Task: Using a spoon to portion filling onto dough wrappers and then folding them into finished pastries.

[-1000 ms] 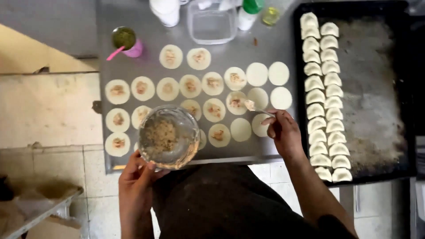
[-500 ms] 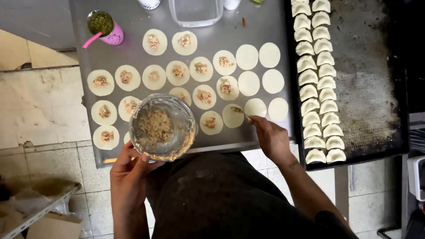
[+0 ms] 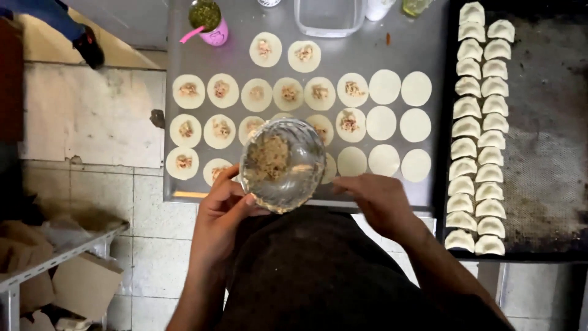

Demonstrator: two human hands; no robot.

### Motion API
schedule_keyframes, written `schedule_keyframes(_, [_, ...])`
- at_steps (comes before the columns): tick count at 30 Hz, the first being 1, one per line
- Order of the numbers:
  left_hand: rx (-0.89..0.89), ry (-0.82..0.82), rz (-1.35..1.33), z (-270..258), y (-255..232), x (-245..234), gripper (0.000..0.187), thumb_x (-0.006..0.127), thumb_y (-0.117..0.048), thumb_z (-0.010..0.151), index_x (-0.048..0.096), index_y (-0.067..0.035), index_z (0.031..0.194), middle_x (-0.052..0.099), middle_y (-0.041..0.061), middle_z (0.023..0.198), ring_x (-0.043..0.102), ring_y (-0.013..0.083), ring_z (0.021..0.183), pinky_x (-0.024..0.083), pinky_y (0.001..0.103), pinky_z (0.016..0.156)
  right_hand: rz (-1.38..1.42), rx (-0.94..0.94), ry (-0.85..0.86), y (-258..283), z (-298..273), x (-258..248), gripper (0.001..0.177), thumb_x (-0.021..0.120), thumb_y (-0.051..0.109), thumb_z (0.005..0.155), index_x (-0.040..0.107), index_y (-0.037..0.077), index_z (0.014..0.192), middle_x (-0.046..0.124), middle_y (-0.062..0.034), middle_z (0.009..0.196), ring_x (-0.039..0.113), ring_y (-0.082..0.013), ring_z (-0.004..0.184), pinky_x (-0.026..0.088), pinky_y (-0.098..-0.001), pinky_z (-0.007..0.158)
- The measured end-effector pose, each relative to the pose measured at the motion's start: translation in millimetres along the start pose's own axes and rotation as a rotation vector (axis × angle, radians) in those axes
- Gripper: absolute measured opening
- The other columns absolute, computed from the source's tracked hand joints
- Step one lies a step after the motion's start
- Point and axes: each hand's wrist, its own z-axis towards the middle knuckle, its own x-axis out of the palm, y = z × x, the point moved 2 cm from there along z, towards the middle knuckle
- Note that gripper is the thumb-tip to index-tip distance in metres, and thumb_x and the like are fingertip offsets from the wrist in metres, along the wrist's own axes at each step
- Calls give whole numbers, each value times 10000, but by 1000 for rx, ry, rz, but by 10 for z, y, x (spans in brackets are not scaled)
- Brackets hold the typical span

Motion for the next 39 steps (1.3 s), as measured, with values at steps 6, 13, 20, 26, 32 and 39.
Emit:
schedule_keyframes(6, [-14, 56, -56, 36, 35, 55, 185, 672, 49, 915, 551, 88, 781, 483, 267, 1394, 713, 371, 1044, 708, 485, 685, -104, -183, -64, -19, 143, 291, 346, 624, 17, 972, 723, 111, 1290, 749, -72, 882, 698, -338, 710, 574, -405, 678])
schedule_keyframes(13, [-12, 40, -69, 80, 11, 71, 196, 667, 26, 932, 535, 90, 802, 466, 269, 1402, 707, 375, 1057, 709, 487, 699, -130, -287, 73, 44, 259, 88, 308, 587, 34, 995, 745, 123, 1244, 646, -67, 738, 637, -311, 596, 537, -401, 588])
schedule_keyframes(20, [31, 58, 33, 108, -53, 106, 171, 685, 29, 914, 578, 88, 794, 481, 268, 1375, 683, 395, 1148, 704, 466, 713, -295, -141, -56, -20, 159, -15, 230, 639, 83, 974, 736, 133, 1176, 721, -5, 852, 710, -233, 705, 563, -337, 688])
schedule_keyframes(26, [80, 54, 114, 164, -200, 230, 176, 690, 16, 921, 596, 69, 782, 494, 249, 1401, 643, 441, 1245, 679, 452, 751, 44, 197, -68, -103, 125, 233, 251, 525, 148, 1037, 718, 88, 1185, 785, -22, 869, 706, -190, 644, 566, -306, 627])
schedule_keyframes(32, [79, 35, 111, 232, -155, 292, 175, 687, 4, 935, 594, 72, 803, 474, 270, 1427, 645, 471, 1223, 666, 464, 766, 801, 581, -32, -118, 151, 373, 298, 399, 133, 1080, 635, -15, 1186, 767, -175, 813, 571, -154, 427, 444, -270, 414])
schedule_keyframes(39, [45, 57, 140, 319, 22, 296, 208, 704, -26, 936, 582, 52, 787, 480, 290, 1403, 654, 505, 1180, 660, 528, 782, 1169, 741, -125, -388, -47, 445, 290, 445, 198, 1076, 590, -29, 1186, 752, -240, 831, 488, -124, 371, 327, -212, 358])
